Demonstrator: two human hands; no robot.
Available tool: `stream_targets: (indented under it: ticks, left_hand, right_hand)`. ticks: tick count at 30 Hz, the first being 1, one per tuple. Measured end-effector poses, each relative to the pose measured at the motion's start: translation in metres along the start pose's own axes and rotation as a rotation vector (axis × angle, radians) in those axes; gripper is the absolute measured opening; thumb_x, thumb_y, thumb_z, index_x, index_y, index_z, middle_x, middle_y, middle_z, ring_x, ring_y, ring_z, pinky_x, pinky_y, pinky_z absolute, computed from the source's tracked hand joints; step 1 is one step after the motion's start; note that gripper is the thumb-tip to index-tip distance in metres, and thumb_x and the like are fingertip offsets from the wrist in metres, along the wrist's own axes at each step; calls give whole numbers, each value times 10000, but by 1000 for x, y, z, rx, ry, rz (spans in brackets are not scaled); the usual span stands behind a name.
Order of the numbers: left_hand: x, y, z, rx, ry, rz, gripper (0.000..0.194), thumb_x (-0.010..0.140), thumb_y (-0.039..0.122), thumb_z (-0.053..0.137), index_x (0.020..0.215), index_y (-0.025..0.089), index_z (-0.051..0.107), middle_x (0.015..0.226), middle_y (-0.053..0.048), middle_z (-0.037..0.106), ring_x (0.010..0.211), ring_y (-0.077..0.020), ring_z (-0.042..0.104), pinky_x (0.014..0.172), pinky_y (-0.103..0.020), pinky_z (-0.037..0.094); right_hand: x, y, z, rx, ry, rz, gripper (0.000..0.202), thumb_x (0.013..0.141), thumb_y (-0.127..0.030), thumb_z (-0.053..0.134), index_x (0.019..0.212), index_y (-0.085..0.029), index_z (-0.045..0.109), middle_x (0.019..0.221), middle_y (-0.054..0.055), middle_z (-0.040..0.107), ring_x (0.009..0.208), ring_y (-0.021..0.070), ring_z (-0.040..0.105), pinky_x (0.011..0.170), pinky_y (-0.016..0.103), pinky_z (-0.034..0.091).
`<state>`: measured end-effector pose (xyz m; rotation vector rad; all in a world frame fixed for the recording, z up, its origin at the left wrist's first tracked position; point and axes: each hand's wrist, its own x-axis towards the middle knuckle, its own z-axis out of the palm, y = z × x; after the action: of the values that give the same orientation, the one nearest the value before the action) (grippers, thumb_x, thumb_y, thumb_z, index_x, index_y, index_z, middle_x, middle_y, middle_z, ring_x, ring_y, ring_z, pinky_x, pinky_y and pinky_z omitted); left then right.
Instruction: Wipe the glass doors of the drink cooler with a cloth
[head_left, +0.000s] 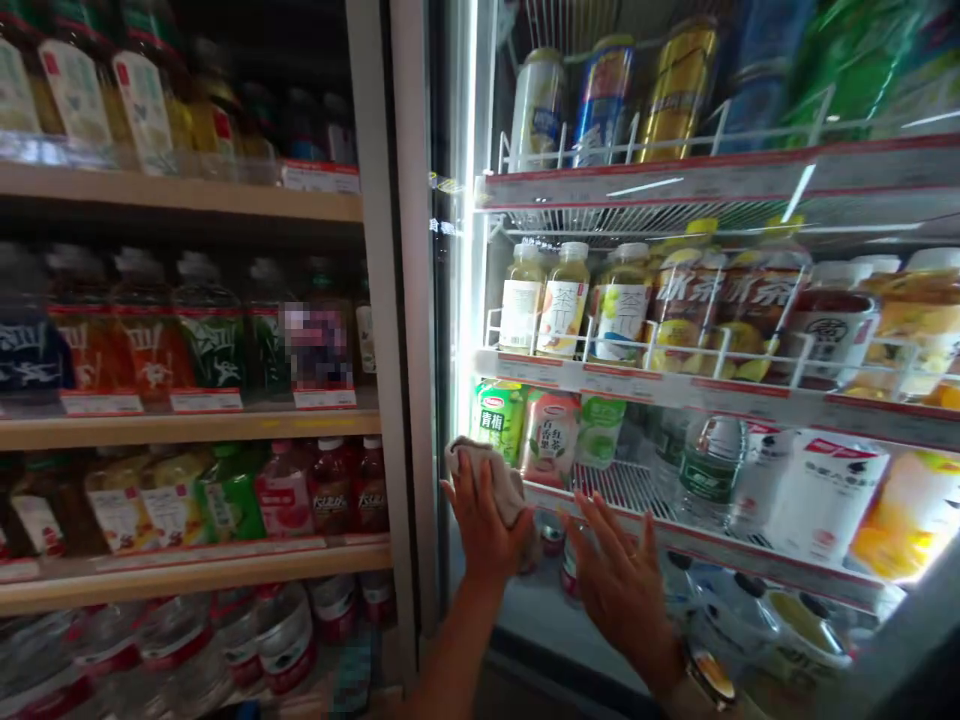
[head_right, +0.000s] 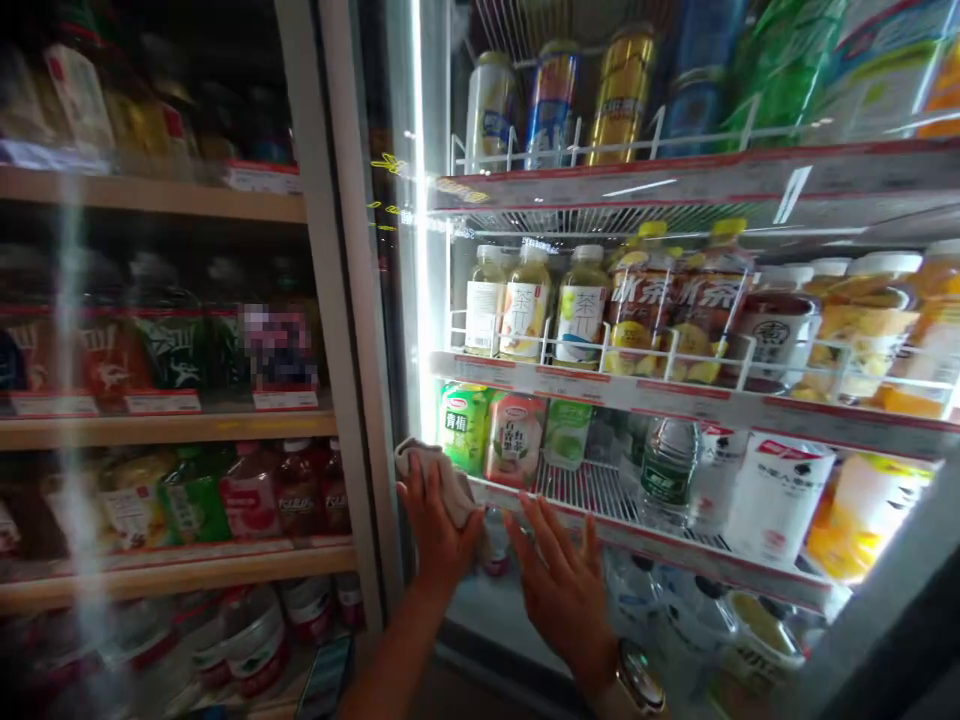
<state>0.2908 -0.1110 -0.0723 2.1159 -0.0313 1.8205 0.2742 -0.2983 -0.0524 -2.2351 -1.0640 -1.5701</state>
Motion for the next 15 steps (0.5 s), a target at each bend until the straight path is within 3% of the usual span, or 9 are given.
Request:
stream_targets:
  ticks: [4, 8, 15]
  left_hand:
    - [0, -1, -2, 28, -10, 9, 800, 924, 542, 483, 1544, 168, 143, 1610, -225, 149, 1498, -334, 134, 1180, -604, 144]
    - [-2, -4, -7, 56, -41, 31, 745, 955, 485, 441, 1551, 178, 116, 1626, -193, 105, 1507, -312, 86, 1195, -585, 108]
    - [3, 4, -18, 99, -92, 4, 697, 960, 351, 452, 1555, 193, 124, 1628, -157, 141, 1508, -318, 34, 1201, -584, 105]
  right_hand:
    - [-5, -2, 13, 22, 114, 61, 569, 929, -142, 444, 1473, -303, 396, 1327, 52, 632, 1330, 165, 497, 1226, 434, 147]
    - [-5, -4, 20, -24, 137, 112, 567, 938, -176, 466, 1487, -288, 378, 1340, 41, 617, 1310, 170, 519, 1234, 406, 106]
    - [-15, 2, 3, 37, 123, 82, 697, 890, -104, 494, 1528, -281, 279, 1523, 51, 394, 1445, 241, 305, 1224, 467, 191]
